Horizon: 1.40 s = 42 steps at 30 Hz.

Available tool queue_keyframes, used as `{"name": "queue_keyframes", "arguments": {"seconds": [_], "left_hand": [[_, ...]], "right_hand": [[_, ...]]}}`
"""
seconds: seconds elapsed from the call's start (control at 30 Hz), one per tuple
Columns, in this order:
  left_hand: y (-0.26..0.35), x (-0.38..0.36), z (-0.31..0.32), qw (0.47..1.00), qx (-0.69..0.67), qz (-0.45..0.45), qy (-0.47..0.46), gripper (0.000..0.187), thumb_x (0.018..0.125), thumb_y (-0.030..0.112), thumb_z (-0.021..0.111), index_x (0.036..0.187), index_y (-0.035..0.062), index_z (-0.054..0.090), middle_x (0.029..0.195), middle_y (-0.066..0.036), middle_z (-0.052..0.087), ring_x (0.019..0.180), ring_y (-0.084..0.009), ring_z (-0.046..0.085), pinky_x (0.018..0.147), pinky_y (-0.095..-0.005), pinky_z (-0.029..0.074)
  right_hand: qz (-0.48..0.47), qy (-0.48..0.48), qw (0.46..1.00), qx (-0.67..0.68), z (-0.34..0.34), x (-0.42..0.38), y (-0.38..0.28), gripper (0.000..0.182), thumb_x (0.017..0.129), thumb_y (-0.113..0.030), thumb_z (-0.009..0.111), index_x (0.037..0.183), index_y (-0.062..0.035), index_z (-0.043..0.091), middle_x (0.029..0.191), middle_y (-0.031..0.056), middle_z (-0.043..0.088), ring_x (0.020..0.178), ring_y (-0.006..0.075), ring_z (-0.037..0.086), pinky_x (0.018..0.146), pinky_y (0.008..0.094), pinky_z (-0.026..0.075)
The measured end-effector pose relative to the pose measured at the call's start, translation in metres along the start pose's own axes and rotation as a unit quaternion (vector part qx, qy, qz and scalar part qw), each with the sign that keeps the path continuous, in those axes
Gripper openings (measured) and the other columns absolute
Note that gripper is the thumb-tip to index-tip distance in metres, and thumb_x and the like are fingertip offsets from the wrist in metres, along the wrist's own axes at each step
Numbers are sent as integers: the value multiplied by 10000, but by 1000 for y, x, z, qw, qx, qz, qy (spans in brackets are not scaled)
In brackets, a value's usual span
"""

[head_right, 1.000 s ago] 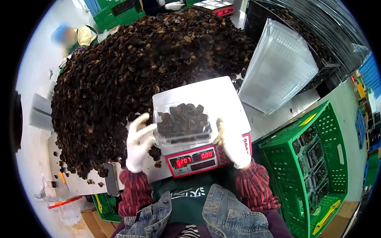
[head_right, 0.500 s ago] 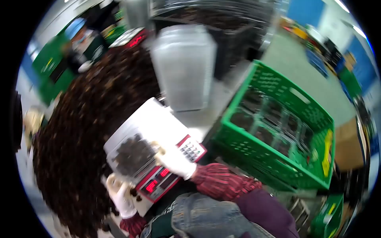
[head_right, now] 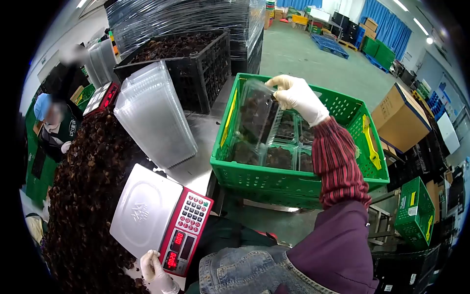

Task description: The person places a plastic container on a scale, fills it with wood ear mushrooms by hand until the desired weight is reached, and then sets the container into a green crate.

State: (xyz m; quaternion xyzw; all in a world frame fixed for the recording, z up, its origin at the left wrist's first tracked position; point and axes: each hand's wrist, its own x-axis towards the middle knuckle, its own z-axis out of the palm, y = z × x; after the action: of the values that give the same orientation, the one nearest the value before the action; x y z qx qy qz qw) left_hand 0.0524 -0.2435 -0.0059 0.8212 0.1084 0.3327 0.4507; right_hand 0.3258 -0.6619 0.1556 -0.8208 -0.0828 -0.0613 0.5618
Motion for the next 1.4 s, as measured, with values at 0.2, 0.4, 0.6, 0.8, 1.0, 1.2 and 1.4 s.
{"name": "queue_keyframes", "arguments": {"seconds": [0.2, 0.4, 0.6, 0.8, 1.0, 1.2, 1.4], "left_hand": [[18, -4, 15, 995, 47, 84, -32, 132, 799, -103, 628, 904, -36, 671, 845, -134, 662, 751, -252, 623, 702, -338, 506], [12, -12, 28, 980, 43, 160, -110, 212, 733, -136, 654, 907, -22, 692, 847, -153, 676, 756, -293, 645, 699, -351, 515], [6, -19, 42, 960, -6, 144, -241, 183, 771, -40, 669, 949, -1, 695, 895, -152, 677, 820, -307, 639, 744, -360, 502], [-15, -24, 49, 904, 24, 182, -386, 282, 754, 102, 652, 1030, 49, 677, 957, -144, 656, 878, -339, 621, 767, -404, 492], [-24, -27, 49, 912, 11, 169, -374, 343, 734, 91, 685, 1076, 71, 666, 934, -119, 651, 861, -311, 621, 743, -390, 485], [-34, -35, 50, 929, -5, 127, -347, 277, 792, 108, 683, 1068, 91, 686, 922, -89, 659, 885, -274, 610, 786, -369, 468], [-35, -35, 48, 932, -10, 148, -332, 277, 740, 40, 662, 1014, 66, 696, 916, -111, 669, 855, -294, 626, 753, -376, 485]], "right_hand": [[143, -130, 976, -104, 42, 36, 175, 486, 889, -421, 542, 983, 41, 659, 786, 93, 665, 687, 168, 632, 628, 301, 523], [338, -175, 900, -214, 63, 37, 202, 752, 884, -673, 431, 781, 23, 698, 741, 121, 702, 665, 276, 676, 662, 398, 557], [301, -224, 887, -268, 59, 36, 201, 738, 901, -667, 402, 638, -37, 684, 630, 97, 668, 558, 222, 646, 562, 378, 525], [286, -227, 891, -270, 56, 36, 209, 753, 927, -637, 370, 585, -36, 666, 571, 96, 640, 516, 224, 629, 560, 365, 524], [300, -205, 900, -242, 50, 39, 221, 684, 937, -555, 453, 685, 42, 675, 625, 145, 669, 523, 254, 649, 527, 371, 550], [304, -165, 931, -115, 55, 37, 244, 585, 940, -468, 520, 686, 41, 657, 613, 158, 652, 471, 249, 613, 472, 357, 517], [62, 51, 997, -24, 27, 77, 289, 493, 906, -414, 608, 666, 16, 619, 580, 92, 604, 484, 175, 574, 435, 310, 431]]}}
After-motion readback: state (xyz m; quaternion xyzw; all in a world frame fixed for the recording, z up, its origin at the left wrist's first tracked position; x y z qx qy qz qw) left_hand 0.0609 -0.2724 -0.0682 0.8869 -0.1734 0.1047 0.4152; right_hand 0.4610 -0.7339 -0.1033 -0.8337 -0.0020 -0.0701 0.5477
